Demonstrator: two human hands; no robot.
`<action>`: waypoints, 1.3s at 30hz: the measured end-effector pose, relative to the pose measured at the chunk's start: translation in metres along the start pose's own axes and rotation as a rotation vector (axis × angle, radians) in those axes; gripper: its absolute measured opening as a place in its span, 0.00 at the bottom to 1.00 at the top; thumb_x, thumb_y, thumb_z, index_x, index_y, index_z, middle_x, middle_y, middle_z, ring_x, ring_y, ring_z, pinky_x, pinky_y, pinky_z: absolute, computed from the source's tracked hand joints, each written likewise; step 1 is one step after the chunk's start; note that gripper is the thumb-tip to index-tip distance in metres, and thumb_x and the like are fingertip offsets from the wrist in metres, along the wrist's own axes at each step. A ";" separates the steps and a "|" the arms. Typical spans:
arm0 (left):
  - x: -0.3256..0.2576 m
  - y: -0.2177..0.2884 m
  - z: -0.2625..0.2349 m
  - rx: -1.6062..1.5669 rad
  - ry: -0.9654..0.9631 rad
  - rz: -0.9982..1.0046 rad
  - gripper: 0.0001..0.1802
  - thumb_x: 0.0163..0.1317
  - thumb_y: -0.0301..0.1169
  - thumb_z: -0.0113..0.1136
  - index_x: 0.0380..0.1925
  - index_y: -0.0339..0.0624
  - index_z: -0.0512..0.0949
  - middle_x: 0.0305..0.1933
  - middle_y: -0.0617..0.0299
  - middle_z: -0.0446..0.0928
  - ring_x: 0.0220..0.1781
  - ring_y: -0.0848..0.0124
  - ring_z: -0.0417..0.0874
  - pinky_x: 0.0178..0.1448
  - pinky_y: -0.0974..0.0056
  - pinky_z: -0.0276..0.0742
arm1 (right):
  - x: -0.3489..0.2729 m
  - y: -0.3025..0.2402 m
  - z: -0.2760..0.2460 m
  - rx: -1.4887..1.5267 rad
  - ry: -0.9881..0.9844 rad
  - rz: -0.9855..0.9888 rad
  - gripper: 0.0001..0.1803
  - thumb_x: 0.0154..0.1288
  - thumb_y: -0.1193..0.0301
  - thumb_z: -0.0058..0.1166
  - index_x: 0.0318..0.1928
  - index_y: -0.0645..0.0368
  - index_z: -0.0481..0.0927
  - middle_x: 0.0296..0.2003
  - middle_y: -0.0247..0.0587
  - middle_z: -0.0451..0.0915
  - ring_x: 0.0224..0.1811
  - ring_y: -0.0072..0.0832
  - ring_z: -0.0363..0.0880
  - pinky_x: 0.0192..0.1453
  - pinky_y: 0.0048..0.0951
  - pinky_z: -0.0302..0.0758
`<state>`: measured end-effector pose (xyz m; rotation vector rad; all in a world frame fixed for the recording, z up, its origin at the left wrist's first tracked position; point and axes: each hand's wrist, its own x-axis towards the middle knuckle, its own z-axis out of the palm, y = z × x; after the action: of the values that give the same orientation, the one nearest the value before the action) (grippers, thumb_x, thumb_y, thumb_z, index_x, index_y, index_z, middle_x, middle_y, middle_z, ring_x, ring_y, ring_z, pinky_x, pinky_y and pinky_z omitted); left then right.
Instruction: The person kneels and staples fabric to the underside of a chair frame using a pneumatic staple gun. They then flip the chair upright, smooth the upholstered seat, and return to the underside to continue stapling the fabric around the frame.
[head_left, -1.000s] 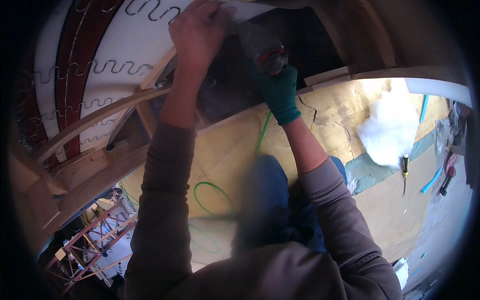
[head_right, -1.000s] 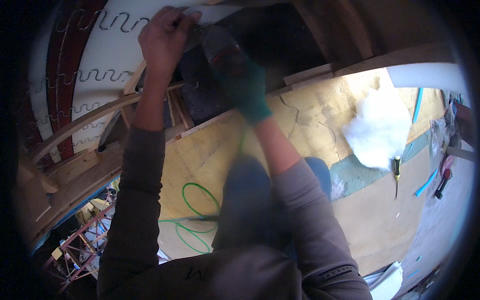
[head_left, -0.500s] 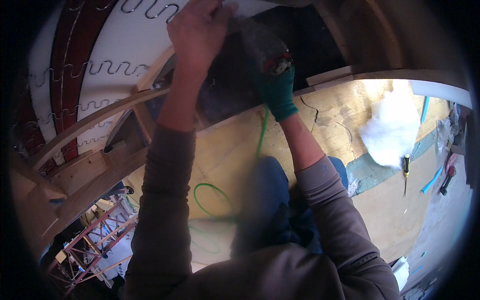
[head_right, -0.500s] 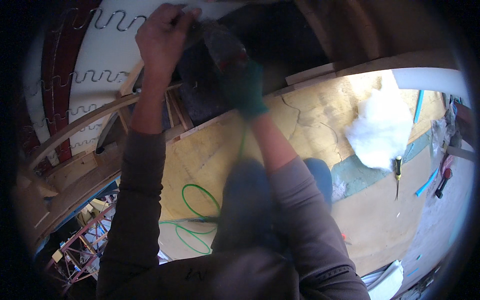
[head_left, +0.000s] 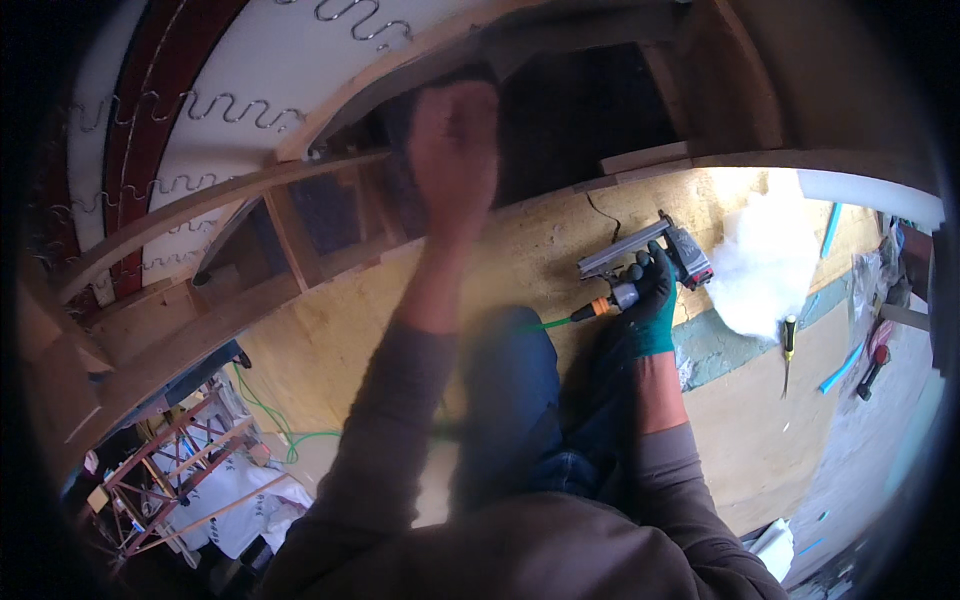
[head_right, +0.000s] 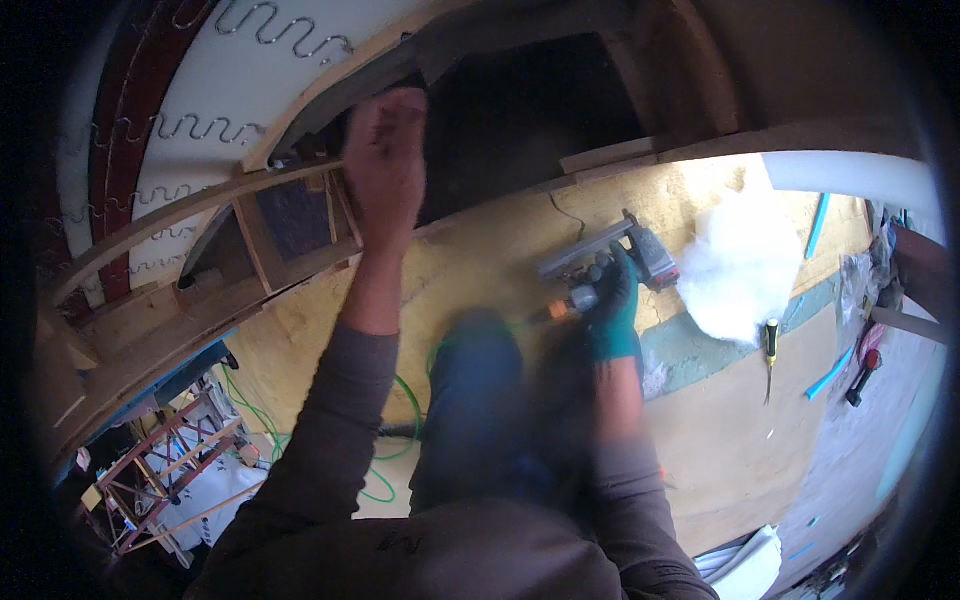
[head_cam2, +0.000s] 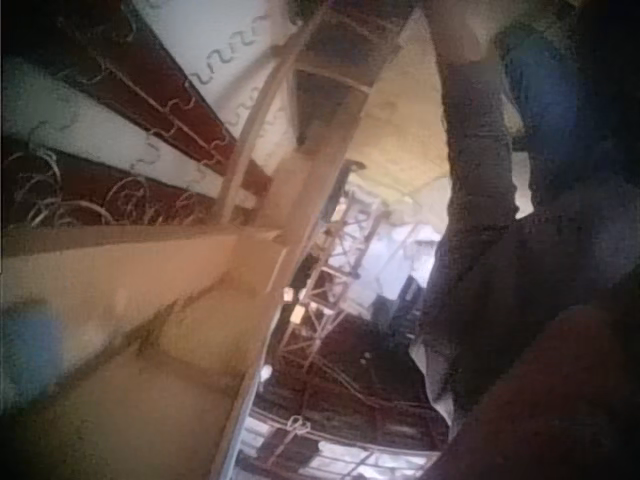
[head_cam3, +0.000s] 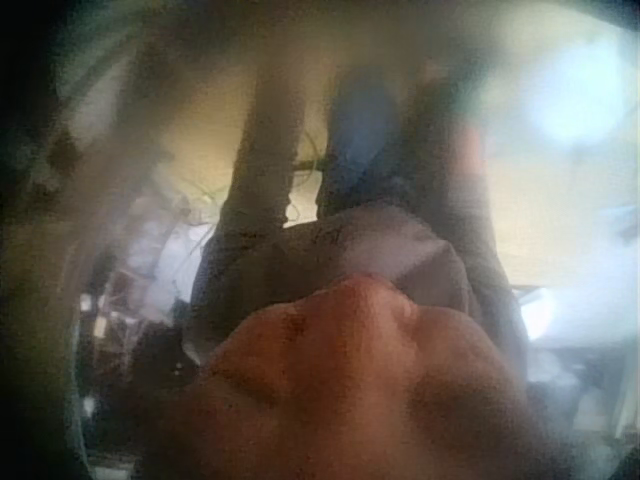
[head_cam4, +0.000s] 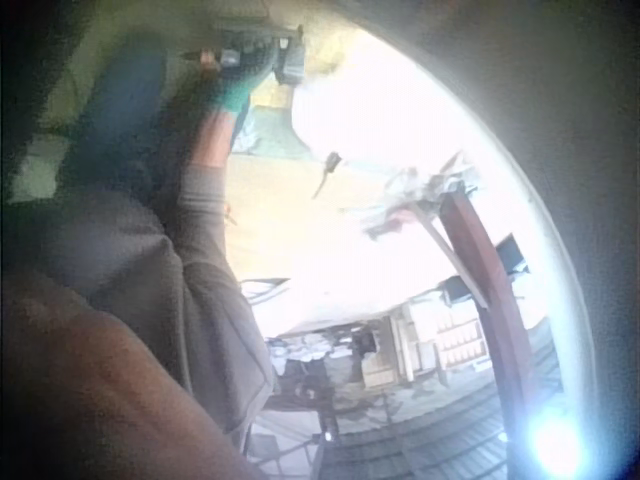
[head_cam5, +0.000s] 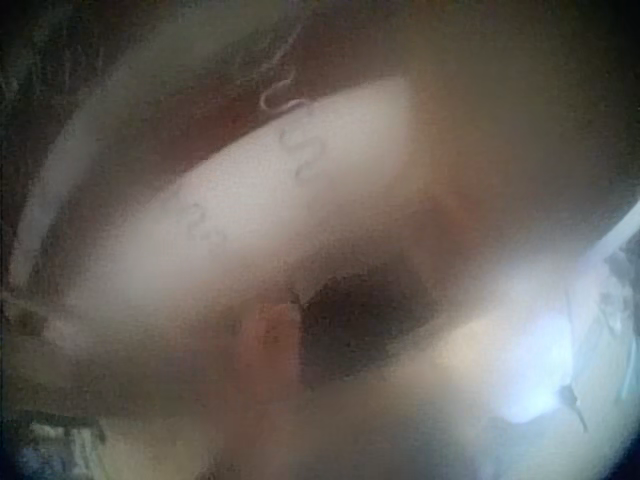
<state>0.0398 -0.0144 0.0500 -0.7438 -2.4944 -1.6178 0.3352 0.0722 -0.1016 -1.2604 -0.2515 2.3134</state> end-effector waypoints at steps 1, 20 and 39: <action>-0.007 -0.015 0.010 -0.232 -0.049 -0.210 0.16 0.70 0.40 0.67 0.51 0.44 0.82 0.47 0.62 0.83 0.49 0.66 0.84 0.54 0.58 0.81 | 0.014 -0.005 -0.017 0.108 -0.165 0.066 0.10 0.76 0.60 0.58 0.49 0.51 0.80 0.36 0.32 0.81 0.35 0.27 0.80 0.45 0.38 0.83; 0.031 -0.115 0.051 -0.476 0.162 -0.418 0.25 0.68 0.28 0.65 0.65 0.41 0.76 0.59 0.51 0.81 0.61 0.55 0.82 0.69 0.51 0.76 | -0.018 -0.048 0.106 -1.077 -0.485 -0.091 0.16 0.79 0.66 0.52 0.58 0.62 0.82 0.50 0.42 0.86 0.46 0.30 0.88 0.54 0.30 0.84; 0.010 -0.122 0.052 0.281 0.132 0.145 0.19 0.75 0.29 0.54 0.64 0.42 0.79 0.54 0.45 0.84 0.55 0.51 0.85 0.62 0.53 0.79 | 0.143 0.081 0.277 -1.208 -0.872 -1.087 0.24 0.79 0.71 0.51 0.70 0.62 0.69 0.62 0.43 0.76 0.65 0.36 0.76 0.71 0.36 0.74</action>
<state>-0.0120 -0.0045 -0.0718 -0.7348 -2.4384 -1.1950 0.0141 0.0931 -0.0839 -0.1191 -2.1750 1.4087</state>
